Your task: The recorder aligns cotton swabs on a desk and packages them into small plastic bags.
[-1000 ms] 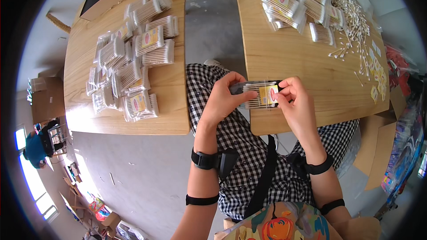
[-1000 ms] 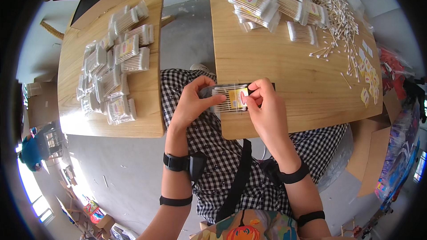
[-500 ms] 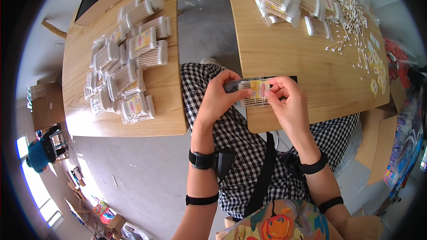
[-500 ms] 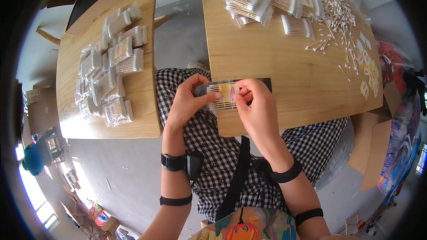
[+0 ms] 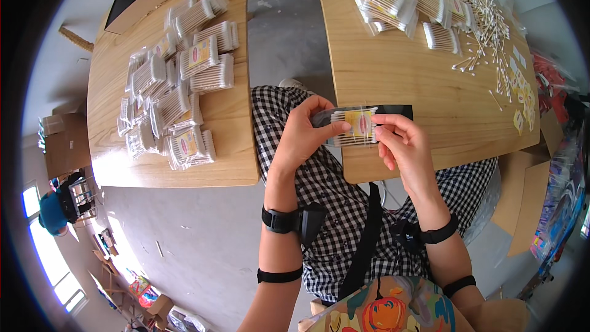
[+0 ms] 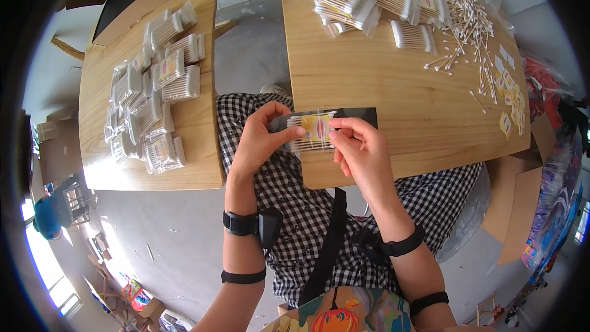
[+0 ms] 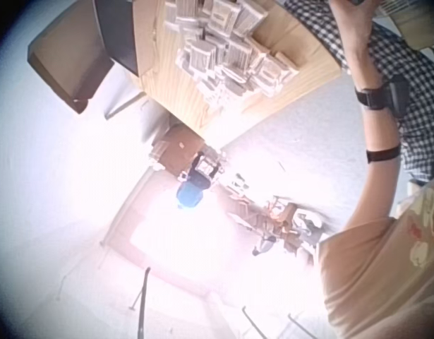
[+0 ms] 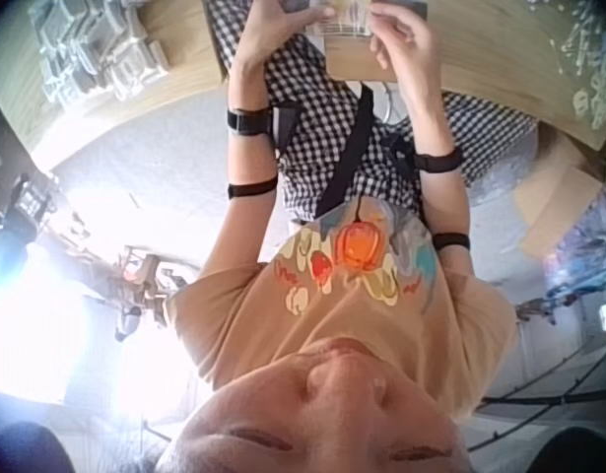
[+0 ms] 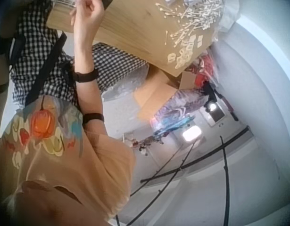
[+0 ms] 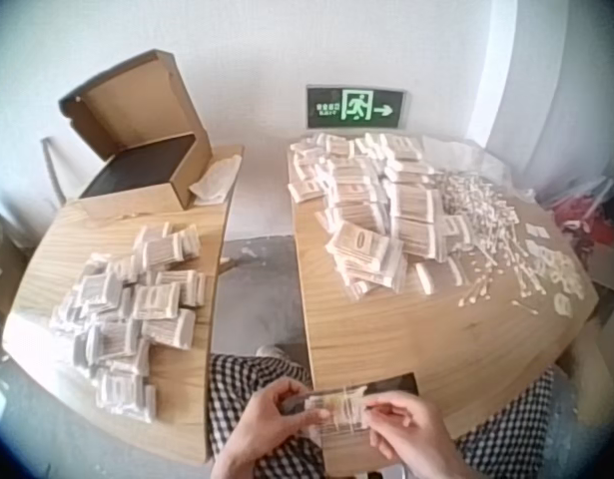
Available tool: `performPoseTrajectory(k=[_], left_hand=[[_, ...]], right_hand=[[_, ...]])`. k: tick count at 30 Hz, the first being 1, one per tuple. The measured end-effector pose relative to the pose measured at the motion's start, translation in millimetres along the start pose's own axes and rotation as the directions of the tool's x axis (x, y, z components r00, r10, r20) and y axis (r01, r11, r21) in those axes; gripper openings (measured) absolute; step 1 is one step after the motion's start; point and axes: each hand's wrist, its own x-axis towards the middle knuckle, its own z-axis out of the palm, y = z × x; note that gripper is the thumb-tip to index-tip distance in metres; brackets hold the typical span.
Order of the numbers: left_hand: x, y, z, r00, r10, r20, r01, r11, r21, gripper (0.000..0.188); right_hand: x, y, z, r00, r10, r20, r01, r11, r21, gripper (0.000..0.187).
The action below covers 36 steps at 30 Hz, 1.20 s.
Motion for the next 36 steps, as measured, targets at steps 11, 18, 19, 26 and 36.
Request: performPoseTrajectory(k=[11,18,19,26,36], left_hand=[[1,-2,0,1.000,0.010,0.012,-0.010,1.000,-0.030,0.028],[1,-1,0,1.000,0.009,0.008,-0.009,1.000,-0.019,0.030],[1,-1,1,1.000,0.009,0.008,-0.009,1.000,-0.028,0.030],[-1,2,1,1.000,-0.018,-0.002,0.019,1.000,0.010,0.030],[-22,3,47,0.885,-0.012,-0.466,0.172,0.938,0.302,0.039]], right_hand=[[-3,4,-1,0.995,0.088,0.036,-0.093,0.976,0.199,0.029],[-4,5,0,0.988,0.140,0.070,-0.155,0.939,0.308,0.029],[-5,5,-1,0.987,0.143,0.067,-0.157,0.939,0.306,0.029],[-10,8,-2,0.982,0.167,0.089,-0.185,0.941,0.284,0.027],[22,29,9,0.872,-0.475,-0.117,0.489,0.858,0.157,0.064]])
